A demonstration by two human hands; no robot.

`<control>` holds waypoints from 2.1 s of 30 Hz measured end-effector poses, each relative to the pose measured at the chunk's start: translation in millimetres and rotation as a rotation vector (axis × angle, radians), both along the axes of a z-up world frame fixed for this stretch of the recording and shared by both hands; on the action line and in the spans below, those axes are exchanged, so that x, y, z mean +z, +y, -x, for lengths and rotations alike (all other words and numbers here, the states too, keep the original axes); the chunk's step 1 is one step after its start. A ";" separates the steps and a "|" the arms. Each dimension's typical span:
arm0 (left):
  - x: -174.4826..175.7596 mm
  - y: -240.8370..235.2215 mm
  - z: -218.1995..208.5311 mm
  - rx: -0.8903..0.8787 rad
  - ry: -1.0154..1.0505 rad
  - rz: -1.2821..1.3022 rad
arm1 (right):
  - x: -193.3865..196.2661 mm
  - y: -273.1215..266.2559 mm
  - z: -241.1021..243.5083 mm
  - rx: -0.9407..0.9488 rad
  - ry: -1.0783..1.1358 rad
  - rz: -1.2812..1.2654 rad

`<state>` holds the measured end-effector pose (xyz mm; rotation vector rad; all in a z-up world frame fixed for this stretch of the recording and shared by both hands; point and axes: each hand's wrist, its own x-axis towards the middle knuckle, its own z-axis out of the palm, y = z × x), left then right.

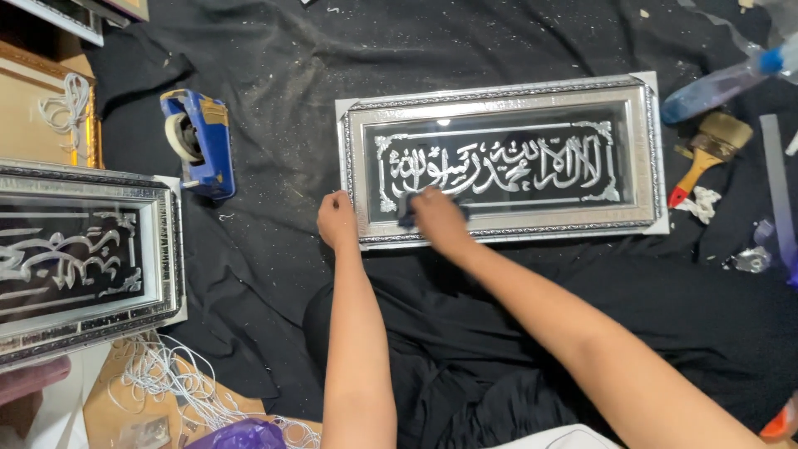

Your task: The person cleans the back of a framed artwork with a brush and then wipes the front glass and frame with a cloth. The person uses a spray bottle to moisten the cloth and continues wiping the frame and glass surface.

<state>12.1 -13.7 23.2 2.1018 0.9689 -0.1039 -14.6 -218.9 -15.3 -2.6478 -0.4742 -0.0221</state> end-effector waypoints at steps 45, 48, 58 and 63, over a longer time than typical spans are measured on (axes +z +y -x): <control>-22.8 -14.9 -4.1 -0.232 -0.090 -0.384 | -43.9 -326.9 -80.4 -0.665 -0.446 0.506; -24.1 -14.3 -6.0 -0.225 -0.081 -0.387 | -39.3 -326.6 -82.3 -0.811 -0.419 0.559; -30.5 -11.4 -7.0 -0.207 -0.064 -0.374 | 14.0 -312.7 -42.5 -0.858 0.308 0.237; -31.0 -10.4 -8.1 -0.200 -0.062 -0.355 | 0.2 -324.3 15.8 -0.950 0.567 0.173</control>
